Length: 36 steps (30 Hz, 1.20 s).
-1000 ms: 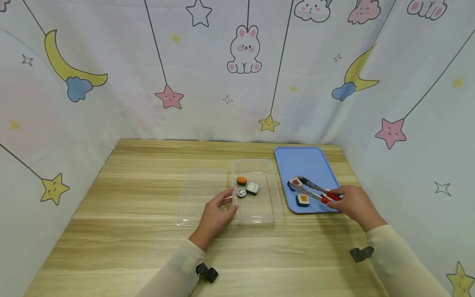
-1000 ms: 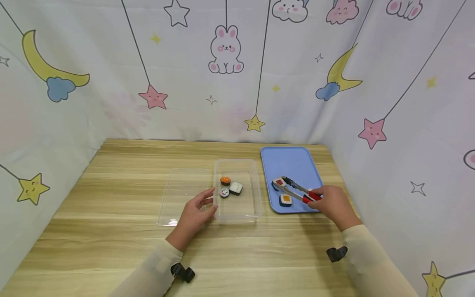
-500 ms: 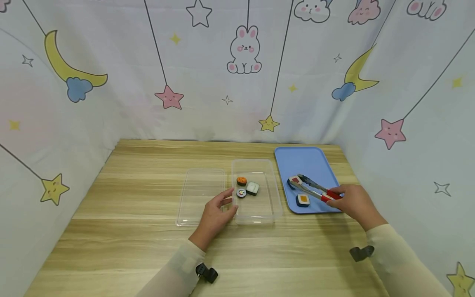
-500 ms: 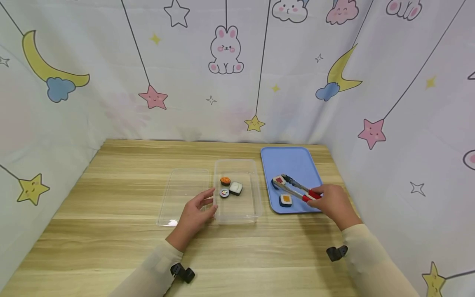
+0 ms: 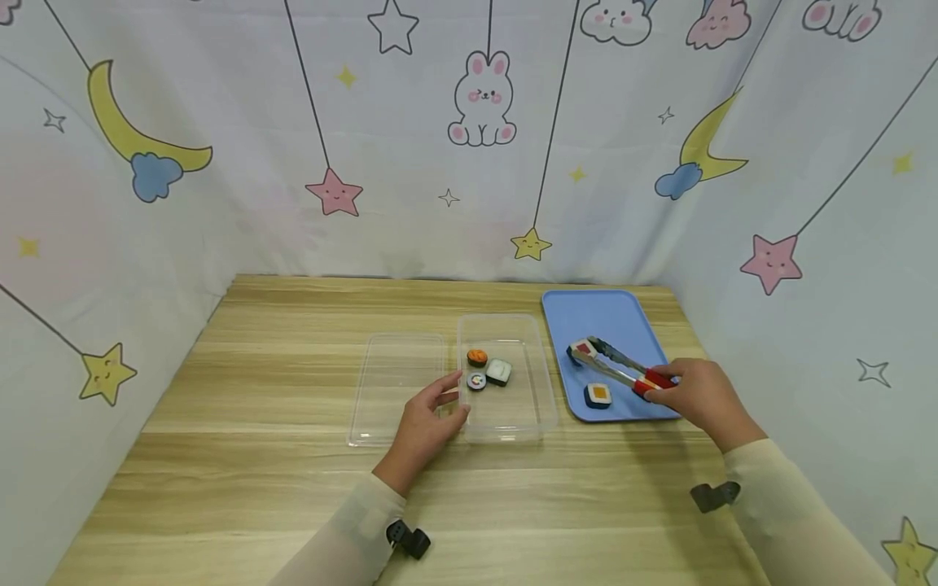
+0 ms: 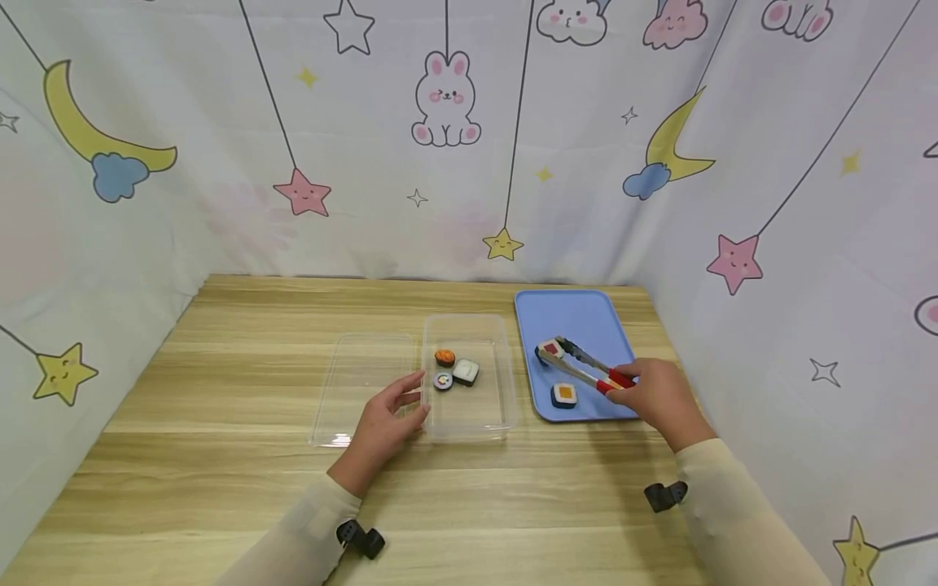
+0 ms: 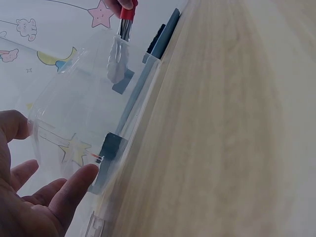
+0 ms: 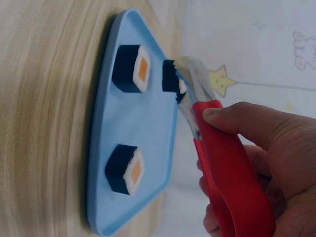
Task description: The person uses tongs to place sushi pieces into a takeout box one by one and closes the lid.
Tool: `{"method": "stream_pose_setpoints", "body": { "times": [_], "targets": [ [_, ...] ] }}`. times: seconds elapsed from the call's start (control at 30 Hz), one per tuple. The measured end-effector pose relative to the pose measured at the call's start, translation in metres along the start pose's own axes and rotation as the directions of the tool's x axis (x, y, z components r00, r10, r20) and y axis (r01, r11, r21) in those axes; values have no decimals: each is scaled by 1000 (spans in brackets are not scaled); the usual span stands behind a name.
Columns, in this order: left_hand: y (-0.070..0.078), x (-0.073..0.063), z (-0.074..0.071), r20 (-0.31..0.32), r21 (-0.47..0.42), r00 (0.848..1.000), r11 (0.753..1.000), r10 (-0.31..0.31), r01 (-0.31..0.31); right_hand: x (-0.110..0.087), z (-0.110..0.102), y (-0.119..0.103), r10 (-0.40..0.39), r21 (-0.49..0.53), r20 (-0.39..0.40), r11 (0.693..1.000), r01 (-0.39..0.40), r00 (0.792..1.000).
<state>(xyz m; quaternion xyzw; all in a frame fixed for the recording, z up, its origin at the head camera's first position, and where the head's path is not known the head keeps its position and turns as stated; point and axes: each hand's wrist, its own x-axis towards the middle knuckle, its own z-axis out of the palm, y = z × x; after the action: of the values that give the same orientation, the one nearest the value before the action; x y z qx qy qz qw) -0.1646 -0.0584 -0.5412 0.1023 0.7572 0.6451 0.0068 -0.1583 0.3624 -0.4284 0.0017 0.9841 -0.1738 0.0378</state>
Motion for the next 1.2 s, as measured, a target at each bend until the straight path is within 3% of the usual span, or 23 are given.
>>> {"method": "stream_pose_setpoints", "body": {
  "times": [0.87, 1.2],
  "targets": [
    [0, -1, 0, -9, 16, 1000, 1000, -8, 8, 6, -18, -26, -48, 62, -46, 997, 51, 998],
    [0, 0, -1, 2, 8, 1000, 1000, 1, -1, 7, -21, -44, -114, 63, -45, 991, 116, 992]
  ]
}}
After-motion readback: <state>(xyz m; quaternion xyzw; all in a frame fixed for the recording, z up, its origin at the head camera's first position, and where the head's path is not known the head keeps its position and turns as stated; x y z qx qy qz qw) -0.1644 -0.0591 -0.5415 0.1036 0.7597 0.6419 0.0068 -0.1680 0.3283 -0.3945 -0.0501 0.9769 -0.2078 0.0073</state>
